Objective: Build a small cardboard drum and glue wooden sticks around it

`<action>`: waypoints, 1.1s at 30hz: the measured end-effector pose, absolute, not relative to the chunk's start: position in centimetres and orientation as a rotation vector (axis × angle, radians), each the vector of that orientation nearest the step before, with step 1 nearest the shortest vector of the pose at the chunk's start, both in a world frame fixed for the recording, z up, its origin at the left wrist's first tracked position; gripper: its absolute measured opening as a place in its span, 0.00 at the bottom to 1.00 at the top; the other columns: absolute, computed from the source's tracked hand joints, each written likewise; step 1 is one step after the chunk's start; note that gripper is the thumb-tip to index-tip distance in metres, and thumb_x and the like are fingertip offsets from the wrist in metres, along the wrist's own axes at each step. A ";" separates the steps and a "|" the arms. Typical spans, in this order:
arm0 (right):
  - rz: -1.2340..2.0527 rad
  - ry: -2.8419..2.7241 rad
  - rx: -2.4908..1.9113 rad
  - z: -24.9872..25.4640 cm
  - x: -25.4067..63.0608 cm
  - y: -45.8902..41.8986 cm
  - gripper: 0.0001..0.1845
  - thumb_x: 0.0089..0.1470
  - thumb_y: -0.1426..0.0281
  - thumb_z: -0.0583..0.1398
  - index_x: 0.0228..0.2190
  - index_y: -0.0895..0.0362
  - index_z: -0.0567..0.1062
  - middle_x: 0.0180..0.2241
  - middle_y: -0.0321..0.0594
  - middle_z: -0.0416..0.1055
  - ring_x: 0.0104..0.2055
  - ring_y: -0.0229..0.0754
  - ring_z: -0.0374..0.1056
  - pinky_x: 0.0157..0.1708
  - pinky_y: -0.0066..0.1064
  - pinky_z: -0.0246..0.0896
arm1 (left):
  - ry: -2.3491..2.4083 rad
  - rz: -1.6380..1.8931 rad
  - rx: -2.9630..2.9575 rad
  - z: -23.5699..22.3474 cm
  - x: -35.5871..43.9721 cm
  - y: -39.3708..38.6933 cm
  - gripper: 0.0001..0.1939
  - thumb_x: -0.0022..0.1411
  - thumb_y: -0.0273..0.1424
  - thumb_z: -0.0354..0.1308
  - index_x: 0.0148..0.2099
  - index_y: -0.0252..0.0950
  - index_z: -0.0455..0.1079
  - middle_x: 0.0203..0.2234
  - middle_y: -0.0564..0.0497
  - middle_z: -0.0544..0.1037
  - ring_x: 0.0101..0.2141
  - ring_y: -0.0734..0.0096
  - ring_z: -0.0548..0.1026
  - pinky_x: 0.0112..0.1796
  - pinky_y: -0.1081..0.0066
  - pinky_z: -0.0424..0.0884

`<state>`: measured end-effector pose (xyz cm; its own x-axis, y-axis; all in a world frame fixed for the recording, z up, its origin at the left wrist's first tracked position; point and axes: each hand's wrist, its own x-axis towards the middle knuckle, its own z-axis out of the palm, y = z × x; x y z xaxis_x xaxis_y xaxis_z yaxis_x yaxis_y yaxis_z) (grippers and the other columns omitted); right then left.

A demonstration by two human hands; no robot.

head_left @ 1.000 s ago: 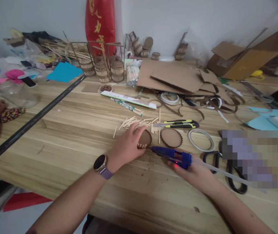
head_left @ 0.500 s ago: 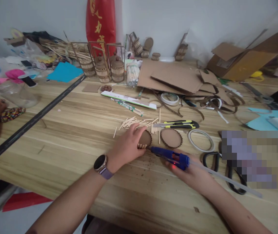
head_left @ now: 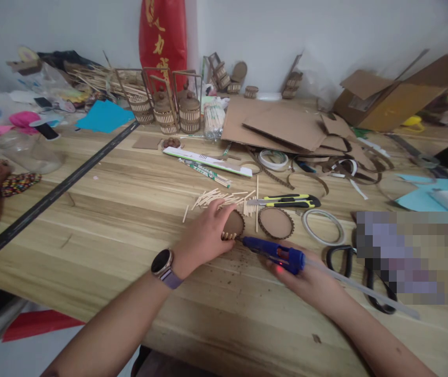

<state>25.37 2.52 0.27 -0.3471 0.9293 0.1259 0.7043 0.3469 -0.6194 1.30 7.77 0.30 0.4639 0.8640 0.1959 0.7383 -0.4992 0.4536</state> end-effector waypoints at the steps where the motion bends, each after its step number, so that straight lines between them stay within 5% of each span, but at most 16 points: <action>1: 0.660 -2.151 -1.427 0.3 25.3 2.5 0.12 0.53 0.64 0.55 0.30 0.55 0.77 0.29 0.40 0.79 0.29 0.42 0.75 0.28 0.28 0.68 | 1.363 0.586 2.411 0.3 1.3 7.8 0.38 0.52 0.27 0.65 0.63 0.39 0.55 0.61 0.40 0.60 0.60 0.50 0.63 0.57 0.52 0.66; 33: 0.637 -2.008 -1.509 0.7 24.9 2.5 0.13 0.52 0.60 0.57 0.29 0.53 0.77 0.28 0.41 0.80 0.29 0.46 0.76 0.29 0.32 0.70 | 1.342 0.575 2.402 0.6 1.2 7.7 0.38 0.53 0.26 0.63 0.63 0.39 0.54 0.60 0.39 0.60 0.60 0.52 0.64 0.57 0.53 0.66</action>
<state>24.93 2.46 0.70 -0.2240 0.9645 0.1399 0.7071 0.2596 -0.6577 1.24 7.72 0.59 0.4752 0.8602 0.1852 0.7276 -0.5025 0.4671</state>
